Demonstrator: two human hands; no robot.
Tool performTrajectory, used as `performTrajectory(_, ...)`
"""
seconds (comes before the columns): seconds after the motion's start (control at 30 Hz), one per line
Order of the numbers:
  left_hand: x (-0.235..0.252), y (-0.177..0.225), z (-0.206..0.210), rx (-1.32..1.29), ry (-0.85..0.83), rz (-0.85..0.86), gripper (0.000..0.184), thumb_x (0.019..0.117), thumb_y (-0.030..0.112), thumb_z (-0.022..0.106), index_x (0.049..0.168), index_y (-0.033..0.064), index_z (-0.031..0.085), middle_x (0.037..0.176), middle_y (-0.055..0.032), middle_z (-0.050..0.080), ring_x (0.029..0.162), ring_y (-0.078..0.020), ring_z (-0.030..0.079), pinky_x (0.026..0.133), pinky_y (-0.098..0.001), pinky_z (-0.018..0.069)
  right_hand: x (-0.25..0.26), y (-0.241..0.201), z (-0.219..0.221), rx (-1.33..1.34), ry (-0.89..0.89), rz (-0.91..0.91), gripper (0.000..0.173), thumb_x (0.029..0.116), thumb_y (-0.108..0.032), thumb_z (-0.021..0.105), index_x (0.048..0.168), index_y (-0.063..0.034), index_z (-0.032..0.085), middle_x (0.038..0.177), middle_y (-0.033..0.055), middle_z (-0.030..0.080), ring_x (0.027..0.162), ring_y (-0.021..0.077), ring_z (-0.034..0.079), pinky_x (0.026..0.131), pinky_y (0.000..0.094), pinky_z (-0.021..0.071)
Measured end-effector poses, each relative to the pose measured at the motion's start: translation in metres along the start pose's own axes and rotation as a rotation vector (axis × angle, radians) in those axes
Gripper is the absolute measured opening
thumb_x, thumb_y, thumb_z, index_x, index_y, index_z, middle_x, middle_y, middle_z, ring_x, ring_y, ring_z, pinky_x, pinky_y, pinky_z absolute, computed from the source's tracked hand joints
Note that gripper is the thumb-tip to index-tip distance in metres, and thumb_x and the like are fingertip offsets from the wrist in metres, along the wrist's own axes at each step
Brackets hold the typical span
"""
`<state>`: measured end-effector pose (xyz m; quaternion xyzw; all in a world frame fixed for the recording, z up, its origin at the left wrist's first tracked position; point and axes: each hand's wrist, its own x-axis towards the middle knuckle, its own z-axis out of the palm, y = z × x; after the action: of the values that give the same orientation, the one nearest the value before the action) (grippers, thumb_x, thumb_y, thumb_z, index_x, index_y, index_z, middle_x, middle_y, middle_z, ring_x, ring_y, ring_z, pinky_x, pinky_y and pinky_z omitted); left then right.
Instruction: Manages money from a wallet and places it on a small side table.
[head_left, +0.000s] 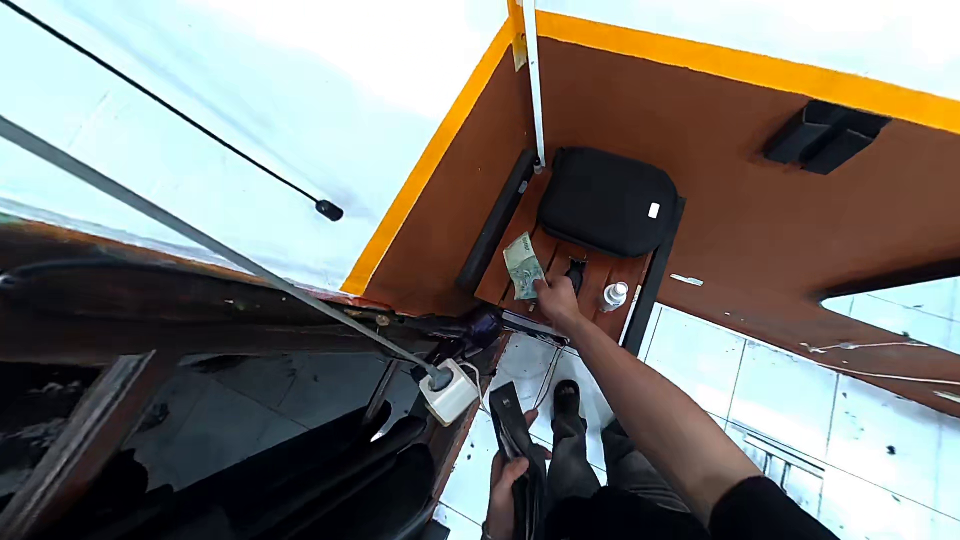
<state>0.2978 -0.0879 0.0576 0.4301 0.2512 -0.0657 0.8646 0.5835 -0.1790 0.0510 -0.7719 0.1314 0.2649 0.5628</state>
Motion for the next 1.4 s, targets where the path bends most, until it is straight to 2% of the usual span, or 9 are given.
performTrajectory(0.3,0.014,0.0,0.01,0.198,0.222,-0.079,0.077,0.0881,0.02,0.056,0.151,-0.0012,0.017,0.13,-0.0156,0.066,0.086,-0.0123,0.072,0.071,-0.026,0.0587,0.0,-0.007,-0.011,-0.164,0.113,0.112,0.082,0.1016,-0.045,0.06,0.159,-0.0017,0.02,0.129,0.0313,0.062,0.117,0.0443,0.064,0.099,0.0614,0.0505)
performTrajectory(0.43,0.028,0.015,0.032,0.216,0.319,-0.039,0.068,0.0895,0.013,0.065,0.142,-0.0015,0.024,0.116,-0.0143,0.066,0.093,-0.0111,0.071,0.079,-0.0277,0.0598,-0.085,0.005,-0.024,-0.173,0.054,-0.319,0.043,0.1058,-0.03,0.056,0.136,0.0,0.049,0.087,0.0167,0.066,0.07,0.0272,0.066,0.064,0.0474,0.057)
performTrajectory(0.57,0.041,0.018,0.042,0.224,0.253,0.004,0.054,0.0947,0.012,0.065,0.137,-0.0027,0.033,0.112,-0.0148,0.067,0.092,-0.0116,0.07,0.081,-0.0285,0.0601,-0.171,0.062,-0.037,-0.168,-0.21,-0.52,0.03,0.0964,-0.023,0.066,0.11,0.0032,0.067,0.097,0.0118,0.069,0.071,0.0093,0.06,0.06,0.0266,0.0509)
performTrajectory(0.7,0.042,0.023,0.052,0.283,0.147,0.0,0.043,0.1025,0.021,0.05,0.135,-0.0051,0.039,0.106,-0.0093,0.067,0.093,-0.0062,0.068,0.084,-0.024,0.0575,-0.192,0.103,-0.049,-0.217,-0.128,-0.58,0.018,0.0914,-0.012,0.066,0.104,0.0002,0.071,0.1,0.0136,0.064,0.072,0.007,0.056,0.06,0.0191,0.047)
performTrajectory(0.83,0.039,0.025,0.058,0.303,0.094,-0.009,0.042,0.1049,0.023,0.04,0.136,-0.0046,0.04,0.112,-0.0089,0.062,0.098,-0.0045,0.065,0.087,-0.0213,0.0551,-0.196,0.099,-0.068,-0.298,-0.055,-0.539,0.021,0.0943,-0.015,0.059,0.103,-0.0025,0.074,0.103,0.0125,0.068,0.073,0.008,0.059,0.062,0.0218,0.0477)
performTrajectory(0.97,0.038,0.02,0.067,0.282,0.073,-0.01,0.05,0.1009,0.024,0.05,0.138,-0.0047,0.033,0.107,-0.0096,0.064,0.094,-0.007,0.067,0.084,-0.0241,0.0575,-0.204,0.09,-0.067,-0.456,0.003,-0.477,0.036,0.0917,-0.038,0.07,0.103,-0.004,0.073,0.104,0.0153,0.068,0.072,0.0209,0.063,0.062,0.0386,0.0526)
performTrajectory(1.07,0.038,0.014,0.072,0.269,0.075,-0.004,0.058,0.0953,0.021,0.058,0.139,-0.0045,0.028,0.111,-0.0117,0.064,0.095,-0.0084,0.068,0.084,-0.0263,0.0579,-0.207,0.086,-0.06,-0.519,0.035,-0.442,0.03,0.0904,-0.031,0.071,0.1,-0.0031,0.072,0.104,0.0174,0.066,0.071,0.0265,0.064,0.061,0.0442,0.0533)
performTrajectory(1.27,0.038,0.013,0.071,0.235,0.121,0.011,0.069,0.0848,0.012,0.071,0.136,-0.0014,0.027,0.114,-0.0105,0.062,0.094,-0.0089,0.068,0.082,-0.026,0.0587,-0.212,0.086,-0.063,-0.39,-0.173,-0.633,0.031,0.0937,-0.022,0.058,0.114,-0.0077,0.077,0.112,0.0178,0.067,0.08,0.0213,0.066,0.063,0.038,0.055)
performTrajectory(1.4,0.038,0.02,0.068,0.247,0.147,-0.007,0.059,0.086,0.01,0.06,0.136,-0.002,0.031,0.109,-0.01,0.065,0.09,-0.0083,0.069,0.078,-0.0257,0.0589,-0.207,0.088,-0.067,-0.341,-0.199,-0.638,0.033,0.0948,-0.017,0.054,0.119,-0.0058,0.073,0.114,0.0149,0.068,0.072,0.0139,0.061,0.061,0.031,0.0519)
